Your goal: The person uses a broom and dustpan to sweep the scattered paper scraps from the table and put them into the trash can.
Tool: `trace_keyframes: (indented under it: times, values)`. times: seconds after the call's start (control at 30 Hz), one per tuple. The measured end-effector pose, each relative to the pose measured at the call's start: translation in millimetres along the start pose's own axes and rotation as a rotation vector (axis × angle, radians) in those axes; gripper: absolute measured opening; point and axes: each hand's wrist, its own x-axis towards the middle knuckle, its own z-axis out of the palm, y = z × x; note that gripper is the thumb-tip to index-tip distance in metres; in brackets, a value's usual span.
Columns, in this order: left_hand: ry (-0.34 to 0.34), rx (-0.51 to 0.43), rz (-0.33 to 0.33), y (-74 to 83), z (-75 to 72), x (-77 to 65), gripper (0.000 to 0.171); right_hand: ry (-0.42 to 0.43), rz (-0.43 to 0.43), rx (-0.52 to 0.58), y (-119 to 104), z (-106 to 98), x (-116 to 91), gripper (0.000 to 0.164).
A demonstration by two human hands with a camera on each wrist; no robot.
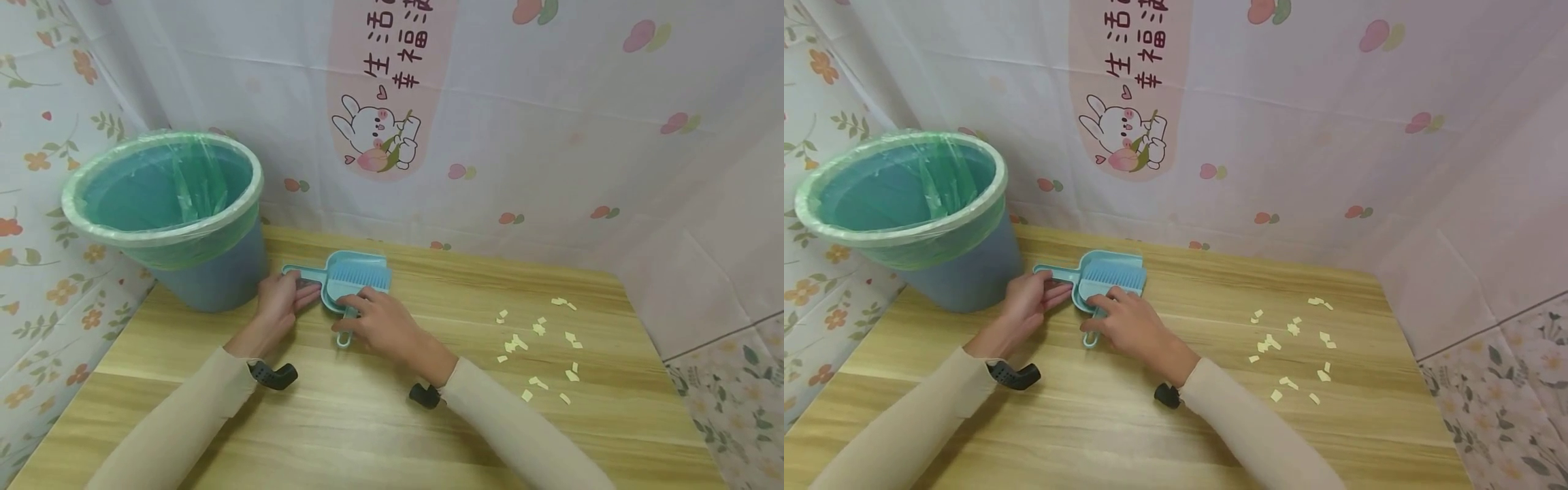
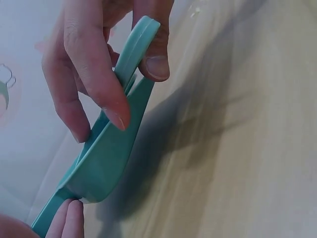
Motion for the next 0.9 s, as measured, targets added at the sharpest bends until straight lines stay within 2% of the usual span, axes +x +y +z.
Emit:
trace_keyframes:
  times: [0.17,0.33,0.47,0.67,0.9]
  values:
    - [-0.018,0.017,0.017,-7.3,-2.3,-12.6,0.053,-0.007,-0.011,-0.003,-9.8,-5.9,-10.6,0.028]
    - [-0.033,0.035,0.038,-13.7,-5.9,-24.2,0.039,-0.029,-0.007,-0.003,-21.9,-11.2,-18.3,0.033]
    - [-0.049,0.04,0.021,-17.5,-10.9,-35.5,0.036,-0.028,-0.02,-0.009,-31.7,-15.3,-24.4,0.033]
    - [-0.071,0.045,0.003,-25.3,-17.3,-51.4,0.022,-0.022,-0.037,0.001,-44.5,-18.3,-34.1,0.033]
    - [-0.088,0.043,-0.02,-32.7,-21.7,-61.6,0.02,-0.061,-0.028,0.017,-55.1,-21.2,-42.7,0.032]
